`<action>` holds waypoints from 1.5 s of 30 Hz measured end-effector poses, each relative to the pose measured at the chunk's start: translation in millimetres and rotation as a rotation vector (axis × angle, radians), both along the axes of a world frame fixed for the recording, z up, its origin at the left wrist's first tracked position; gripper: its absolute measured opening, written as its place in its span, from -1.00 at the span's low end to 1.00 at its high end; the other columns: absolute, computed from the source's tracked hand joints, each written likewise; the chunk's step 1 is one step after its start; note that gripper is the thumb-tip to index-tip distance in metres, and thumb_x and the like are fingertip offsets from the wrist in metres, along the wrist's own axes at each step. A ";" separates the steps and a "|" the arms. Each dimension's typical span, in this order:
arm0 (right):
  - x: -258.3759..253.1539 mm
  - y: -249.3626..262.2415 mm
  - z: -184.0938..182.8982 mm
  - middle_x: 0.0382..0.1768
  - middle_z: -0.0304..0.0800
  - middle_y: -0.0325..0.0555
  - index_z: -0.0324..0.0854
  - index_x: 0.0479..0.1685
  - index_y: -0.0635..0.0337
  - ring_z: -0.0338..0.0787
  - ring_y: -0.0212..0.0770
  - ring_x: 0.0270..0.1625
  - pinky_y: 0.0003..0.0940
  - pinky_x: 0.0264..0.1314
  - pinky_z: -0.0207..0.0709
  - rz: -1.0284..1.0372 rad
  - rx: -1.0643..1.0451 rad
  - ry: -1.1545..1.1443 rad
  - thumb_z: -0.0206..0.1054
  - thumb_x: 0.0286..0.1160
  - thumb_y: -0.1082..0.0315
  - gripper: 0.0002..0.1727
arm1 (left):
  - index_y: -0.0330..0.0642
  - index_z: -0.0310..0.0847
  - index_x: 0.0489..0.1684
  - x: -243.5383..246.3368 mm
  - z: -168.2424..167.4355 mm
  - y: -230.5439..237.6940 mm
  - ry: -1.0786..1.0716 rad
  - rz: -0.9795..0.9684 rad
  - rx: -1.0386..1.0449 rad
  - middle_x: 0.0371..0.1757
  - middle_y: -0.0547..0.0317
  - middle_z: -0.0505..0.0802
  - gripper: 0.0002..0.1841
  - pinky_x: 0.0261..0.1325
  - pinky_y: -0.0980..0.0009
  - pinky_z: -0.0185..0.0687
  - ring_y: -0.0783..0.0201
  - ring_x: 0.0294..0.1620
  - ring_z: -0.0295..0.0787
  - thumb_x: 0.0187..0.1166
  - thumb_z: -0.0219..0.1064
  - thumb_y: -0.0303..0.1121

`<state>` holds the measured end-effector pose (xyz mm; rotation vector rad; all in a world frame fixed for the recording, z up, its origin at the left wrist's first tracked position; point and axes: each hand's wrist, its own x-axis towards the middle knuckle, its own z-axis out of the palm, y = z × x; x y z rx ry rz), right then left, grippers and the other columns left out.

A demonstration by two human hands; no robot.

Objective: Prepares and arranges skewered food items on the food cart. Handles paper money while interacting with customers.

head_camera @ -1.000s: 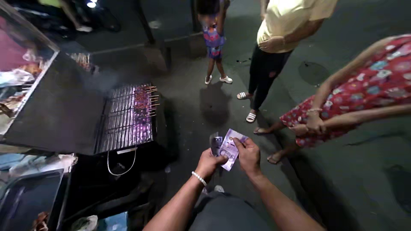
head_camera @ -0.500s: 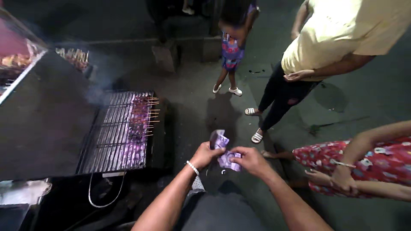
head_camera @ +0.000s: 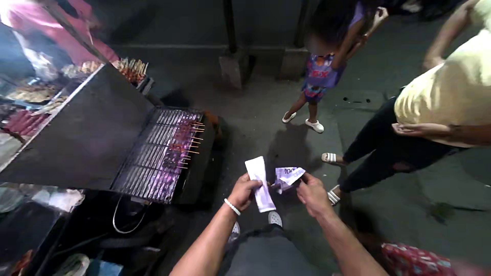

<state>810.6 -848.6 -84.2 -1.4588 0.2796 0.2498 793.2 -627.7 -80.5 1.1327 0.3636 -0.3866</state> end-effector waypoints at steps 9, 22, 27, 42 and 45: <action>25.4 -54.6 27.9 -0.33 0.90 -0.38 0.82 -0.18 0.13 0.79 -0.56 -0.37 -0.60 -0.30 0.72 0.310 0.066 -0.252 0.30 0.53 0.48 -0.84 | -0.09 0.34 0.68 39.1 -29.9 -36.6 -0.057 0.011 -0.508 -0.28 0.12 0.80 -0.26 -0.34 0.38 0.67 0.29 -0.44 0.69 0.73 -0.43 0.14; 70.2 -19.0 -30.4 -0.44 0.83 -0.17 0.81 -0.16 0.20 0.73 -0.33 -0.48 -0.34 -0.43 0.61 0.271 -0.125 0.068 0.40 0.57 0.33 -0.86 | -0.29 0.63 0.22 60.3 -12.7 -96.6 0.163 -0.025 0.003 -0.09 0.02 0.89 -0.67 0.04 0.23 0.80 0.22 -0.10 0.86 0.83 0.04 -0.27; 73.1 -48.6 -44.3 -0.50 0.69 -0.26 0.77 -0.04 0.15 0.46 -0.44 -0.65 -0.49 -0.61 0.36 0.298 0.016 0.194 0.32 0.72 0.04 -0.66 | -0.27 0.45 0.59 83.6 -18.2 -102.4 0.113 -0.008 -0.079 0.23 -0.16 0.86 -0.49 0.30 0.09 0.75 0.03 0.21 0.86 0.93 -0.20 -0.16; 62.4 -136.7 -57.2 0.55 0.59 0.22 0.24 0.70 0.37 0.69 0.10 0.52 -0.01 0.57 0.58 -0.038 0.812 0.152 -0.14 0.85 0.39 -0.49 | -0.41 0.35 0.57 106.9 -43.3 -117.4 0.098 -0.066 -0.040 -0.05 -0.13 0.83 -0.44 0.13 0.01 0.81 0.00 -0.07 0.87 0.48 -0.05 -0.69; 62.6 -144.8 -57.5 0.67 0.43 0.25 0.15 0.76 0.36 0.52 0.15 0.67 0.06 0.69 0.44 0.007 0.904 0.071 -0.09 0.58 0.47 -0.34 | -0.42 0.34 0.56 109.0 -42.3 -121.9 0.087 -0.090 -0.048 -0.06 -0.13 0.84 -0.41 0.13 0.01 0.81 0.00 -0.07 0.87 0.43 -0.06 -0.71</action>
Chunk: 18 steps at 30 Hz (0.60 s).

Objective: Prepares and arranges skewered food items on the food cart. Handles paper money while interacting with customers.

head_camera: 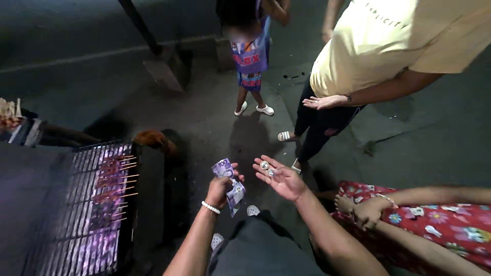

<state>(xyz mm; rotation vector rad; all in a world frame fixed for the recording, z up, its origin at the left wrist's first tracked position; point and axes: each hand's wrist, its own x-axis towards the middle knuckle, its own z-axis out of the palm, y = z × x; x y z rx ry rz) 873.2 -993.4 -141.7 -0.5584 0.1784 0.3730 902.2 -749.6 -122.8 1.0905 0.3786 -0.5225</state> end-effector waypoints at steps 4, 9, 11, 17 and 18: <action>2.1 -5.5 5.2 0.65 0.46 0.26 0.15 0.75 0.41 0.56 0.11 0.64 -0.01 0.70 0.45 -0.043 -0.038 -0.022 -0.07 0.63 0.59 -0.38 | -0.41 0.34 0.56 1.3 3.3 -3.2 -0.009 -0.023 0.002 -0.05 -0.12 0.84 -0.42 0.16 0.00 0.81 -0.01 -0.04 0.87 0.44 -0.05 -0.71; 5.6 -13.3 9.3 0.63 0.48 0.28 0.20 0.72 0.41 0.55 0.16 0.65 0.02 0.71 0.44 -0.069 0.071 -0.033 -0.18 0.88 0.27 -0.44 | -0.40 0.34 0.56 2.8 5.7 -7.6 -0.004 -0.013 0.008 -0.05 -0.14 0.84 -0.40 0.14 0.00 0.82 -0.02 -0.05 0.87 0.42 -0.05 -0.72; 7.3 -16.2 10.9 0.63 0.48 0.29 0.23 0.70 0.42 0.54 0.18 0.65 0.04 0.70 0.44 -0.064 0.097 -0.034 -0.31 0.89 0.16 -0.38 | -0.40 0.34 0.57 2.7 6.2 -8.3 -0.001 -0.015 0.003 -0.03 -0.15 0.84 -0.41 0.15 -0.02 0.81 -0.04 -0.04 0.87 0.43 -0.06 -0.70; 8.2 -20.8 13.7 0.63 0.48 0.26 0.18 0.74 0.40 0.58 0.13 0.63 -0.01 0.70 0.45 -0.069 0.014 -0.007 -0.17 0.77 0.45 -0.44 | -0.41 0.37 0.57 3.9 6.9 -15.2 0.054 0.016 -0.035 0.01 -0.22 0.85 -0.47 0.18 -0.05 0.79 -0.08 0.01 0.87 0.57 -0.14 -0.60; 7.9 -21.3 12.9 0.63 0.49 0.26 0.18 0.74 0.41 0.59 0.12 0.61 -0.02 0.69 0.46 -0.081 0.006 -0.001 -0.15 0.74 0.51 -0.43 | -0.41 0.38 0.56 3.9 7.3 -16.5 0.057 0.016 -0.032 0.01 -0.23 0.86 -0.48 0.17 -0.04 0.79 -0.09 0.02 0.88 0.59 -0.14 -0.59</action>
